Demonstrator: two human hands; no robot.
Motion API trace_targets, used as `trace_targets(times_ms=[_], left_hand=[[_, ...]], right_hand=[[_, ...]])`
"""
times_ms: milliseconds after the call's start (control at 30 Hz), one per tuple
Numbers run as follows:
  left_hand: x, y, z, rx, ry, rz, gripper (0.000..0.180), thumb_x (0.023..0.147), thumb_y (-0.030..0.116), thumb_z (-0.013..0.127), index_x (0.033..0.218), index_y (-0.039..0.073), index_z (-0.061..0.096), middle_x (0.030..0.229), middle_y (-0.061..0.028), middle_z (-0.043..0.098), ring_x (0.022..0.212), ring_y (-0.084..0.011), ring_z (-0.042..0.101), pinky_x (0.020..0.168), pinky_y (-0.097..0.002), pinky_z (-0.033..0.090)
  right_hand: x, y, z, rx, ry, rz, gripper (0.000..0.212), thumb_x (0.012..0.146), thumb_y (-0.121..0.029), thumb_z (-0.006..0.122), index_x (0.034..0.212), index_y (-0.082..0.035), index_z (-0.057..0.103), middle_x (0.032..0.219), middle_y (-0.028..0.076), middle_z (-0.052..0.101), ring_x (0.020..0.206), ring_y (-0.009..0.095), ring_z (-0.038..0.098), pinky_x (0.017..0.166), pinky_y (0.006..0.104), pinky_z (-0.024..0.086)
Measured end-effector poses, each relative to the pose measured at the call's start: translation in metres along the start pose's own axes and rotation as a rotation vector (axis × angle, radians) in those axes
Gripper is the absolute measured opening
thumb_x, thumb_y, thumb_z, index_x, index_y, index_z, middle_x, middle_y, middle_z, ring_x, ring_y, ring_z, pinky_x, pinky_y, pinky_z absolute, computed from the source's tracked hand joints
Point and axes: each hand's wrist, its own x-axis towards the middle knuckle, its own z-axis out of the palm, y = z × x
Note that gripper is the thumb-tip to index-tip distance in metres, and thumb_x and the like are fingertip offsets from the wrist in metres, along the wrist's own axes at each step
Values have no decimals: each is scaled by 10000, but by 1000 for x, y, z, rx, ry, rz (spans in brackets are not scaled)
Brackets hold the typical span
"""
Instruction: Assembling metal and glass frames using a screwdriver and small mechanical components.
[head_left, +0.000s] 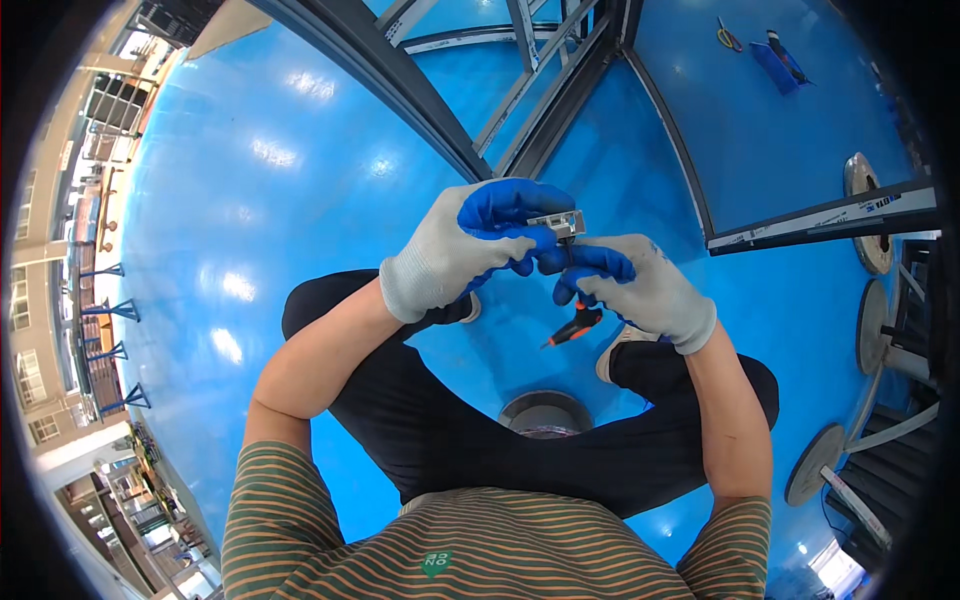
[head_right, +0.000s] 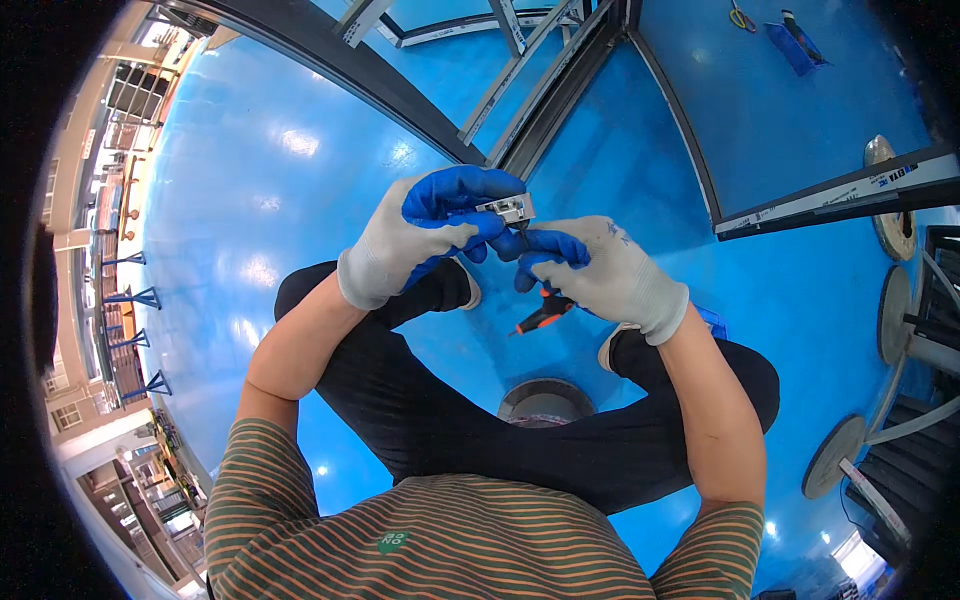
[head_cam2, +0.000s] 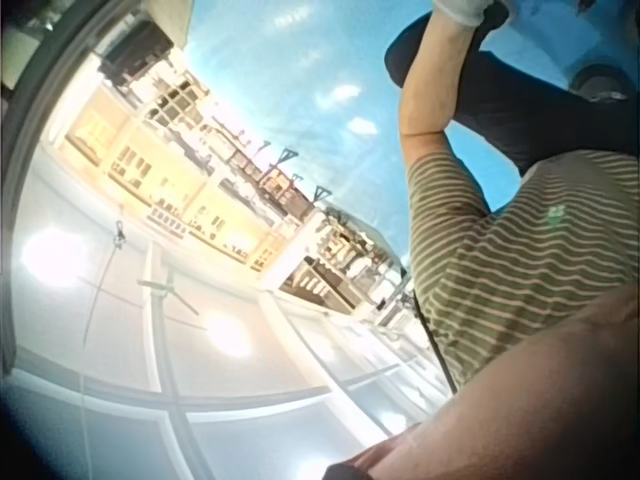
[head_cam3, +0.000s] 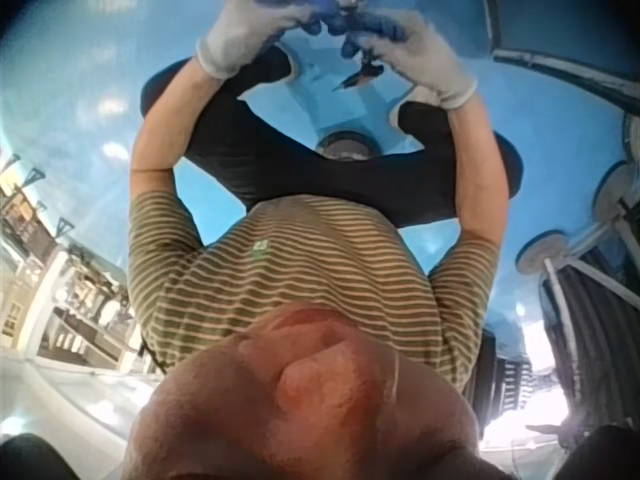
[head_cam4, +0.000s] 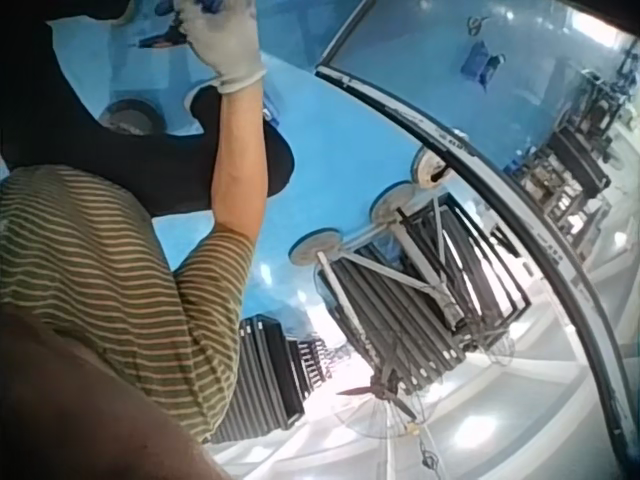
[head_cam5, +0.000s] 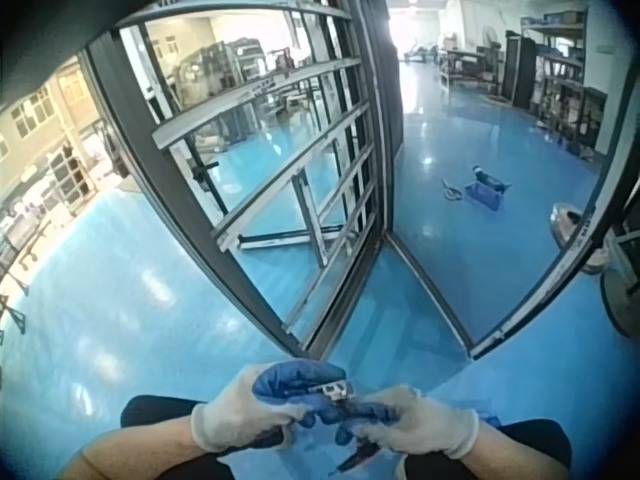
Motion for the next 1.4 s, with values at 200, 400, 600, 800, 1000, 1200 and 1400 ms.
trace_targets(times_ms=[200, 400, 600, 800, 1000, 1200, 1400], left_hand=[[-5, -3, 7, -56, 38, -20, 472, 878, 186, 779, 1278, -34, 658, 1115, -149, 730, 890, -202, 695, 790, -245, 582], [-6, 0, 5, -117, 76, -43, 464, 887, 172, 777, 1282, -39, 655, 1114, -153, 731, 884, -195, 695, 804, -253, 584], [-7, -2, 4, -166, 53, -52, 444, 892, 153, 775, 1272, -44, 659, 1114, -155, 730, 871, -190, 697, 808, -251, 586], [-7, -2, 5, -95, 87, 34, 438, 888, 134, 779, 1265, -55, 659, 1085, -159, 728, 842, -184, 696, 795, -247, 593], [-10, 1, 6, -129, 98, -18, 441, 888, 138, 784, 1261, -60, 660, 1055, -158, 726, 831, -181, 696, 783, -246, 598], [-12, 1, 4, -211, 87, -23, 438, 894, 135, 779, 1267, -59, 656, 1037, -155, 727, 820, -178, 699, 769, -237, 598], [-12, 3, 4, -217, 82, -18, 457, 896, 140, 783, 1282, -62, 645, 1041, -160, 723, 787, -175, 700, 745, -226, 600]], right_hand=[[-5, -9, 3, -187, 58, -59, 155, 849, -55, 762, 998, -13, 778, 768, 71, 719, 553, 133, 581, 560, 215, 467], [-5, -17, 1, -67, 7, 63, 185, 856, -79, 768, 1028, -10, 772, 787, 77, 725, 584, 129, 588, 581, 209, 466], [-7, -5, -1, -180, 101, -162, 215, 878, -113, 757, 1068, -12, 761, 796, 80, 730, 583, 131, 585, 572, 205, 452], [-8, -9, 0, -98, 5, -28, 253, 856, -120, 780, 1084, -13, 755, 819, 84, 735, 587, 144, 581, 595, 226, 477], [-10, -8, 1, -152, 78, -116, 272, 812, -104, 817, 1063, -17, 759, 870, 102, 742, 612, 172, 605, 642, 251, 515], [-8, -2, 7, -205, 191, -196, 276, 790, -106, 839, 1043, -26, 763, 937, 125, 753, 663, 204, 647, 700, 263, 541], [-5, -3, 3, -248, 174, -206, 272, 783, -117, 852, 1026, -30, 766, 975, 133, 761, 704, 225, 671, 758, 283, 560]])
